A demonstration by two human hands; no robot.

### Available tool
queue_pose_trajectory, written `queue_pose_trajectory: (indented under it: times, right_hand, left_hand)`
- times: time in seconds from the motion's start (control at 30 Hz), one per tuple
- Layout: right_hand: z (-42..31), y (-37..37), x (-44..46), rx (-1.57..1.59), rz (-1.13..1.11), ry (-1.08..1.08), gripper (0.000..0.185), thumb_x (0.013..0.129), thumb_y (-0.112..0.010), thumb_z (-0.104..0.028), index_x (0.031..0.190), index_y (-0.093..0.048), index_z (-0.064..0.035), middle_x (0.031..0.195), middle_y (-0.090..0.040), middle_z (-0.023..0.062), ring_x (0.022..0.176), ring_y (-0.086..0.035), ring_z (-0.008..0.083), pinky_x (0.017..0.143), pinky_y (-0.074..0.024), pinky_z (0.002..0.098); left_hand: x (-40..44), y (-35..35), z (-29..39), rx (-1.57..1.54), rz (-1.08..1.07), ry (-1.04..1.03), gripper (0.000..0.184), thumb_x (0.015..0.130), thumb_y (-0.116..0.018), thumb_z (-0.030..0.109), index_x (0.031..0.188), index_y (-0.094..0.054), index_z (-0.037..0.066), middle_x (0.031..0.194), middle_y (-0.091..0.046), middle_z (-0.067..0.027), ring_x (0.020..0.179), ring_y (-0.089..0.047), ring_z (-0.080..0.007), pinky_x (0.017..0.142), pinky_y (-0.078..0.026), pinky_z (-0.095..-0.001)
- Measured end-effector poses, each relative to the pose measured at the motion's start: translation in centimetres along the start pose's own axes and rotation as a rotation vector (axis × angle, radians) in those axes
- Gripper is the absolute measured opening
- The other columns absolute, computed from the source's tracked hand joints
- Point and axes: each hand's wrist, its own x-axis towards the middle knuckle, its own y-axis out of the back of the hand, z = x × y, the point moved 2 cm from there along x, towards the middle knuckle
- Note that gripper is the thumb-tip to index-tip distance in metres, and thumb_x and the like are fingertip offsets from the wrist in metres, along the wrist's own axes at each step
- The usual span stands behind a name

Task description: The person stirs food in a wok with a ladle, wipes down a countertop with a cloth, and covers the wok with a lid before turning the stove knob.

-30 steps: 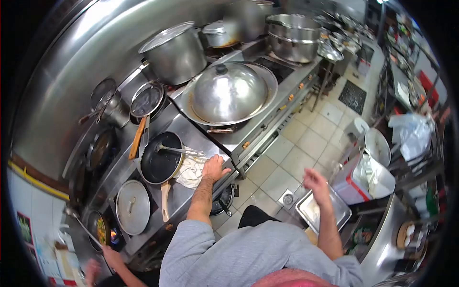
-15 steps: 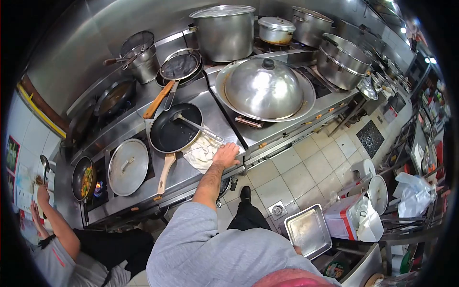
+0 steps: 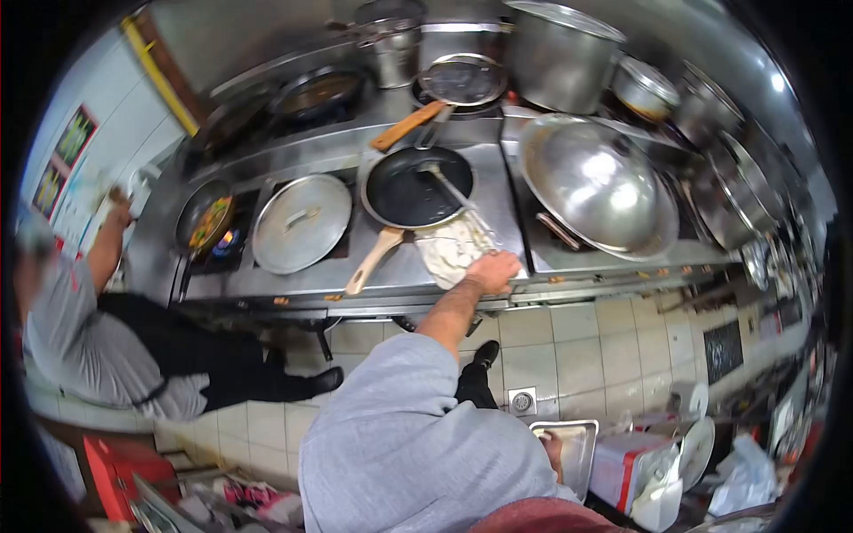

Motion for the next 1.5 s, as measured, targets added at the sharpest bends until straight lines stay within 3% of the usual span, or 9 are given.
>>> queue_pose_trajectory:
  times: [0.03,0.07,0.5,0.77,0.87,1.0,1.1,1.27,1.5]
  right_hand:
    - [4.2,0.2,1.7,-0.043,-0.034,0.215,0.028,0.080,-0.051,0.001,0.106,-0.060,0.0014,0.063,-0.058,0.0090,0.043,-0.052,0.0160,0.037,-0.0395,0.0299]
    - [7.1,0.8,2.5,-0.054,-0.144,0.302,0.035,0.086,-0.058,-0.023,0.111,-0.061,0.0016,0.098,-0.066,0.0165,0.093,-0.062,0.0215,0.075,-0.0500,0.0331]
    - [-2.2,-0.2,1.2,-0.021,-0.061,-0.091,0.026,0.085,-0.055,-0.015,0.107,-0.057,-0.0009,0.065,-0.057,0.0060,0.046,-0.053,0.0135,0.039,-0.0426,0.0288]
    - [-0.1,-1.4,2.4,0.184,-0.037,-0.142,0.037,0.081,-0.057,-0.007,0.117,-0.053,0.0000,0.069,-0.058,0.0068,0.044,-0.053,0.0132,0.037,-0.0417,0.0260]
    - [-0.1,-1.3,0.2,0.000,-0.034,-0.159,0.040,0.077,-0.060,-0.003,0.116,-0.054,0.0000,0.069,-0.058,0.0070,0.044,-0.053,0.0131,0.035,-0.0399,0.0263]
    - [3.8,-0.6,-1.1,-0.004,-0.033,-0.170,0.039,0.074,-0.063,-0.002,0.110,-0.056,0.0073,0.075,-0.065,0.0113,0.068,-0.062,0.0202,0.060,-0.0506,0.0294]
    - [7.4,-0.5,0.1,-0.071,-0.031,-0.095,0.037,0.074,-0.063,-0.003,0.109,-0.057,0.0079,0.079,-0.065,0.0121,0.069,-0.062,0.0199,0.061,-0.0510,0.0296]
    - [3.3,-0.9,-1.4,0.069,-0.052,-0.172,0.034,0.081,-0.059,-0.006,0.114,-0.056,0.0008,0.068,-0.061,0.0085,0.045,-0.053,0.0154,0.036,-0.0407,0.0303]
    - [3.0,-1.7,1.4,0.245,0.048,-0.223,0.028,0.083,-0.060,-0.009,0.110,-0.058,-0.0006,0.058,-0.054,0.0053,0.039,-0.046,0.0124,0.033,-0.0344,0.0275]
  left_hand:
    - [-0.1,0.2,0.0,0.000,0.000,-0.009,0.048,0.067,-0.075,0.036,0.100,-0.051,0.009,0.103,-0.050,-0.0080,0.105,-0.050,-0.0259,0.088,-0.043,-0.0394]
    - [-0.2,0.1,-0.1,0.022,0.015,-0.025,0.049,0.067,-0.075,0.036,0.100,-0.050,0.009,0.103,-0.050,-0.0075,0.105,-0.050,-0.0251,0.088,-0.043,-0.0384]
    - [-0.2,0.0,0.2,0.067,0.011,-0.022,0.051,0.068,-0.074,0.038,0.103,-0.050,0.010,0.104,-0.049,-0.0060,0.106,-0.049,-0.0228,0.088,-0.042,-0.0375]
    - [-0.1,0.3,0.3,0.078,0.020,0.007,0.050,0.068,-0.073,0.036,0.104,-0.050,0.010,0.103,-0.048,-0.0069,0.104,-0.049,-0.0234,0.088,-0.043,-0.0366]
    - [-0.2,-0.1,0.1,0.054,0.046,0.011,0.047,0.067,-0.072,0.034,0.101,-0.050,0.010,0.101,-0.048,-0.0069,0.104,-0.049,-0.0234,0.089,-0.043,-0.0365]
    - [-0.1,0.2,0.3,0.072,0.002,0.018,0.047,0.069,-0.072,0.034,0.102,-0.050,0.010,0.103,-0.048,-0.0069,0.105,-0.049,-0.0233,0.089,-0.042,-0.0372]
    - [-0.1,0.3,0.3,0.054,-0.005,0.024,0.047,0.070,-0.071,0.035,0.103,-0.050,0.010,0.105,-0.049,-0.0071,0.107,-0.048,-0.0236,0.090,-0.042,-0.0375]
    - [0.1,0.0,0.3,0.042,0.020,-0.037,0.050,0.070,-0.072,0.040,0.101,-0.050,0.008,0.101,-0.049,-0.0087,0.103,-0.049,-0.0252,0.089,-0.042,-0.0395]
    - [0.2,0.2,0.4,0.046,-0.001,0.028,0.044,0.072,-0.071,0.041,0.095,-0.052,0.008,0.101,-0.050,-0.0092,0.104,-0.049,-0.0267,0.088,-0.041,-0.0400]
